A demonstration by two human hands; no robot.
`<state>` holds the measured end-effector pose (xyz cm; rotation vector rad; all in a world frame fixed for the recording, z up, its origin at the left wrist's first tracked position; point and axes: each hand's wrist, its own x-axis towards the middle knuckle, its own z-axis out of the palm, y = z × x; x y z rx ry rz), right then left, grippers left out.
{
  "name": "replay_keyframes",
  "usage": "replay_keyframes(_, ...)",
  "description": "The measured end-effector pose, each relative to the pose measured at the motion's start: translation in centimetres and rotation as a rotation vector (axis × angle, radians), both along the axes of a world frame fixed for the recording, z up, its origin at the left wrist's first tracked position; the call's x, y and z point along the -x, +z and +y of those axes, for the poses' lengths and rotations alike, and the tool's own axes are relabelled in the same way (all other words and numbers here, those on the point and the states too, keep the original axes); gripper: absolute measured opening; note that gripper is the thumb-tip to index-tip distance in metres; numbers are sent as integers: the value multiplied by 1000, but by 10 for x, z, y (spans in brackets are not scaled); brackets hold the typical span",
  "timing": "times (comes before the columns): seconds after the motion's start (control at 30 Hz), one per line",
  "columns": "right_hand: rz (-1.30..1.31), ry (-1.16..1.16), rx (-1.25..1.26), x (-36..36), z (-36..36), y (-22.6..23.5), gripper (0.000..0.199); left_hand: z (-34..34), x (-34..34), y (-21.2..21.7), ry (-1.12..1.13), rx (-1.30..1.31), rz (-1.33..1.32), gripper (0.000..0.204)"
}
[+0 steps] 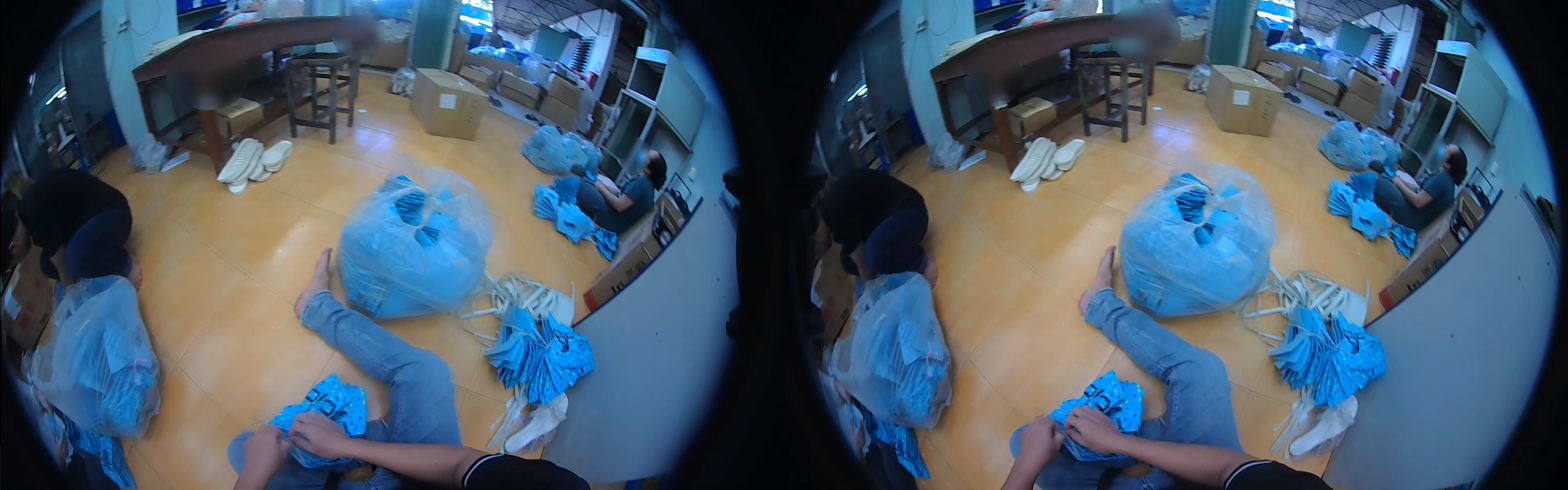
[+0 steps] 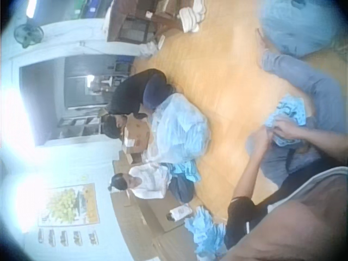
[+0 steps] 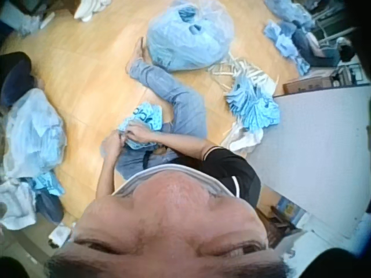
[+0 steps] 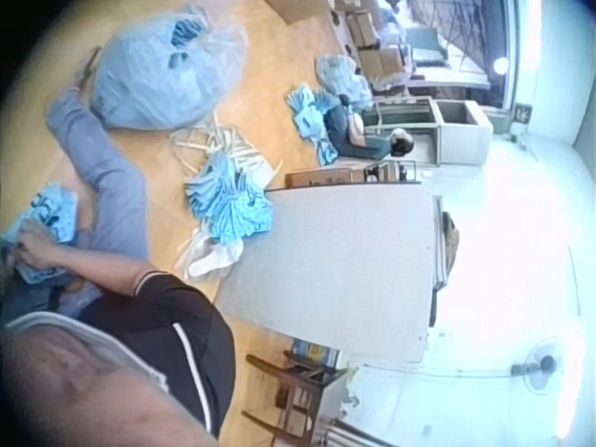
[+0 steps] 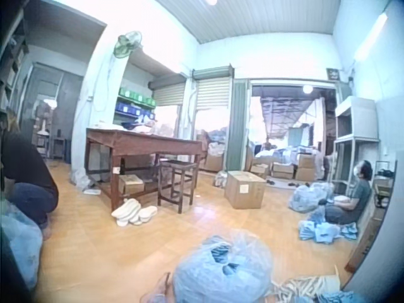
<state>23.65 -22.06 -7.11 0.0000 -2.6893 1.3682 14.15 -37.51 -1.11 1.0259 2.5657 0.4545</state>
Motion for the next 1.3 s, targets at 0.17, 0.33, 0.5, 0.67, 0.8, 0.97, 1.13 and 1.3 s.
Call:
replay_keyframes(0.17, -3, -16, 32, 0, 0, -3, 14, 3, -16, -10, 329, -169, -89, 16)
replay_keyframes(0.33, 20, -19, 17, -1, 4, 0, 15, -7, -6, -18, 243, -174, -309, 17)
replay_keyframes(0.5, 28, -51, 40, 4, 6, 4, 15, -7, -14, -34, 744, -766, -789, 10)
replay_keyframes(0.67, -26, -67, 61, 9, 5, 0, 16, -3, -41, -45, 781, -1008, -776, 10)
replay_keyframes(0.8, 99, 0, 75, 2, 9, 10, 10, -4, -44, -35, 733, -1138, -913, 12)
replay_keyframes(0.97, -232, -222, 415, 8, 26, 11, 17, -43, -9, -14, 895, -1690, -914, 12)
replay_keyframes(1.13, -194, -380, 899, 24, 62, 21, 16, -59, 8, -4, 1017, -1241, -611, 33)
replay_keyframes(1.3, 186, -523, 1109, 28, 127, 100, 14, -16, -36, -10, 591, -386, -178, 57)
